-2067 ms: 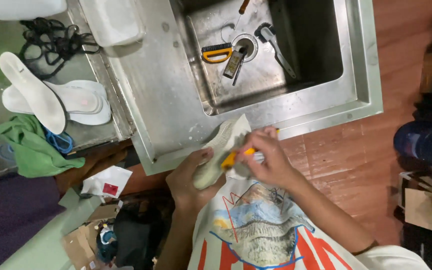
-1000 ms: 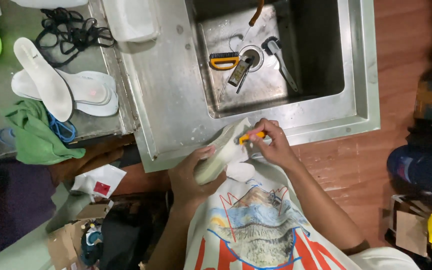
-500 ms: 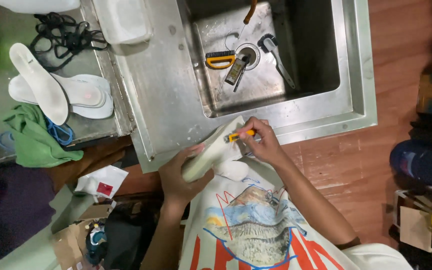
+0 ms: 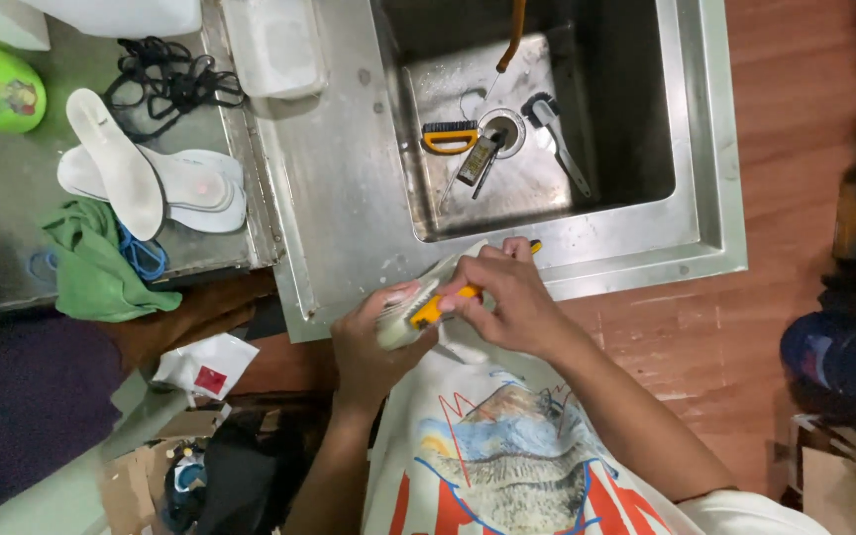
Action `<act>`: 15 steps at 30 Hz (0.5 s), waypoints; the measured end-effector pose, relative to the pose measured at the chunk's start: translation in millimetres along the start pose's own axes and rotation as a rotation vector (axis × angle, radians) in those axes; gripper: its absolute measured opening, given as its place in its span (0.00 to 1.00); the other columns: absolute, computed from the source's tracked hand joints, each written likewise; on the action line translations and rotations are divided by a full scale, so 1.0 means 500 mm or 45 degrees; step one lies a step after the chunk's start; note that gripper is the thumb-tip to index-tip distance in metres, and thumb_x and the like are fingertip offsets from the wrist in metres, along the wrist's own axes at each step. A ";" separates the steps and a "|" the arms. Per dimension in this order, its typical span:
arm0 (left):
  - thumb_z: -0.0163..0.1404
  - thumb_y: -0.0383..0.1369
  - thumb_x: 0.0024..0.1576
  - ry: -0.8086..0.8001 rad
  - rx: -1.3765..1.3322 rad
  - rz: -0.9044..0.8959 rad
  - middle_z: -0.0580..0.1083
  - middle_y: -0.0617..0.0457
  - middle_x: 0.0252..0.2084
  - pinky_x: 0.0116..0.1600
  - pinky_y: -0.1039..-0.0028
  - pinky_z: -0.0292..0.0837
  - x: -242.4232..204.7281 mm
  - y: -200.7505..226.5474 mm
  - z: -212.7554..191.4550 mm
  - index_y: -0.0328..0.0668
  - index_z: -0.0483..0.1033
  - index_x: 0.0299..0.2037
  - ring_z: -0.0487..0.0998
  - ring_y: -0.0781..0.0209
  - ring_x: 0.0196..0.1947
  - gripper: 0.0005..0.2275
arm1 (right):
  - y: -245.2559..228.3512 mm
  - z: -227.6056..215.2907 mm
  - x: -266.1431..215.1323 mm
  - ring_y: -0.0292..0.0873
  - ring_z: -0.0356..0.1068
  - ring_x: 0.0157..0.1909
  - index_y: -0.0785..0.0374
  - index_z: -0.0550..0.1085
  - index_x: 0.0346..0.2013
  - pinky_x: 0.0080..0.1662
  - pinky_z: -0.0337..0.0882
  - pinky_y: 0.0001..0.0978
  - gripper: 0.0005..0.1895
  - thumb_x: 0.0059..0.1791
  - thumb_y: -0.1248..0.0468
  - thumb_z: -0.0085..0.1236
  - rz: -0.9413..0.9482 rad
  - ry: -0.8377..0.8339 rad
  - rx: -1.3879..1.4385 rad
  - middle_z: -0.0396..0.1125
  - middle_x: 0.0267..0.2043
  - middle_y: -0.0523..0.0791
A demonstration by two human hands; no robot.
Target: The person scrubs a white sneaker with a yellow-handled brush over a stainless steel sink. They rotate the shoe to clean the sole, sides, and upper, then rinse the brush under running water and continue scrubbing.
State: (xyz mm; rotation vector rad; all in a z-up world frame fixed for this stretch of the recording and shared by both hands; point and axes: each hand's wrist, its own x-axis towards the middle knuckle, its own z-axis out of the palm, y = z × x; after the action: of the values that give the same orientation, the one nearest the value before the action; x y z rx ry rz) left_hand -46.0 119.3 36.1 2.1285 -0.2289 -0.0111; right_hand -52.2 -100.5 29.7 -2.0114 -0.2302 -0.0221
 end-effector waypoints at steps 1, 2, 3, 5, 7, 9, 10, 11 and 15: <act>0.75 0.47 0.43 0.010 0.003 0.010 0.86 0.52 0.41 0.45 0.63 0.84 0.001 -0.007 0.011 0.45 0.86 0.43 0.88 0.47 0.38 0.22 | 0.025 -0.021 0.007 0.45 0.69 0.30 0.51 0.80 0.35 0.52 0.55 0.43 0.09 0.50 0.53 0.71 -0.014 0.003 -0.001 0.68 0.23 0.41; 0.75 0.48 0.42 0.044 0.094 0.070 0.86 0.55 0.40 0.44 0.67 0.83 -0.001 -0.013 0.023 0.49 0.86 0.43 0.88 0.51 0.37 0.22 | 0.048 -0.042 0.010 0.46 0.68 0.30 0.52 0.80 0.36 0.52 0.55 0.44 0.09 0.51 0.54 0.70 0.017 0.019 -0.072 0.68 0.23 0.41; 0.75 0.48 0.42 0.078 0.185 0.129 0.86 0.59 0.39 0.44 0.71 0.83 -0.002 -0.019 0.034 0.53 0.87 0.42 0.88 0.55 0.35 0.21 | 0.072 -0.063 0.013 0.47 0.68 0.30 0.53 0.79 0.37 0.53 0.55 0.44 0.08 0.51 0.55 0.69 0.049 0.036 -0.142 0.67 0.22 0.42; 0.75 0.48 0.41 0.121 0.183 0.139 0.86 0.58 0.38 0.43 0.68 0.83 0.002 -0.011 0.052 0.53 0.87 0.42 0.88 0.53 0.35 0.21 | 0.026 -0.055 0.006 0.46 0.68 0.30 0.51 0.79 0.36 0.52 0.55 0.44 0.09 0.50 0.53 0.70 0.012 0.008 -0.113 0.67 0.22 0.41; 0.74 0.48 0.40 0.144 0.172 0.140 0.86 0.57 0.37 0.42 0.66 0.84 0.010 -0.001 0.067 0.53 0.87 0.41 0.87 0.51 0.35 0.21 | 0.003 -0.069 0.006 0.46 0.68 0.30 0.49 0.79 0.34 0.52 0.55 0.44 0.09 0.50 0.52 0.70 -0.002 -0.020 -0.086 0.68 0.22 0.40; 0.74 0.48 0.39 0.068 0.126 0.086 0.86 0.59 0.41 0.48 0.69 0.83 0.012 0.000 0.069 0.54 0.86 0.43 0.88 0.55 0.40 0.22 | 0.001 -0.088 0.017 0.43 0.69 0.32 0.44 0.79 0.35 0.54 0.55 0.45 0.06 0.50 0.52 0.68 -0.013 -0.072 -0.206 0.67 0.21 0.38; 0.74 0.48 0.39 0.087 0.129 0.089 0.86 0.59 0.41 0.48 0.69 0.83 0.015 0.014 0.076 0.54 0.86 0.43 0.88 0.55 0.40 0.22 | 0.018 -0.101 0.019 0.43 0.69 0.32 0.44 0.79 0.35 0.54 0.55 0.45 0.06 0.50 0.52 0.68 -0.032 -0.077 -0.207 0.67 0.21 0.38; 0.74 0.48 0.40 0.082 0.141 0.101 0.86 0.56 0.40 0.46 0.67 0.83 0.019 0.028 0.082 0.52 0.86 0.42 0.88 0.53 0.39 0.22 | 0.034 -0.115 0.023 0.44 0.69 0.32 0.47 0.78 0.36 0.54 0.55 0.44 0.06 0.50 0.53 0.68 0.006 -0.066 -0.209 0.67 0.21 0.39; 0.70 0.51 0.40 -0.001 0.152 0.084 0.86 0.57 0.42 0.47 0.62 0.83 0.026 0.056 0.089 0.54 0.86 0.43 0.87 0.49 0.42 0.22 | -0.062 -0.131 0.028 0.44 0.69 0.31 0.46 0.80 0.32 0.52 0.56 0.47 0.08 0.49 0.50 0.69 -0.001 -0.214 -0.269 0.70 0.20 0.39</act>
State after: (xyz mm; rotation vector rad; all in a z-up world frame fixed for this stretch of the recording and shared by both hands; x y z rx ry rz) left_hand -41.9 65.2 36.5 2.2382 -0.3068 0.0410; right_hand -38.1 -143.8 87.8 -2.2257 -0.3478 0.1273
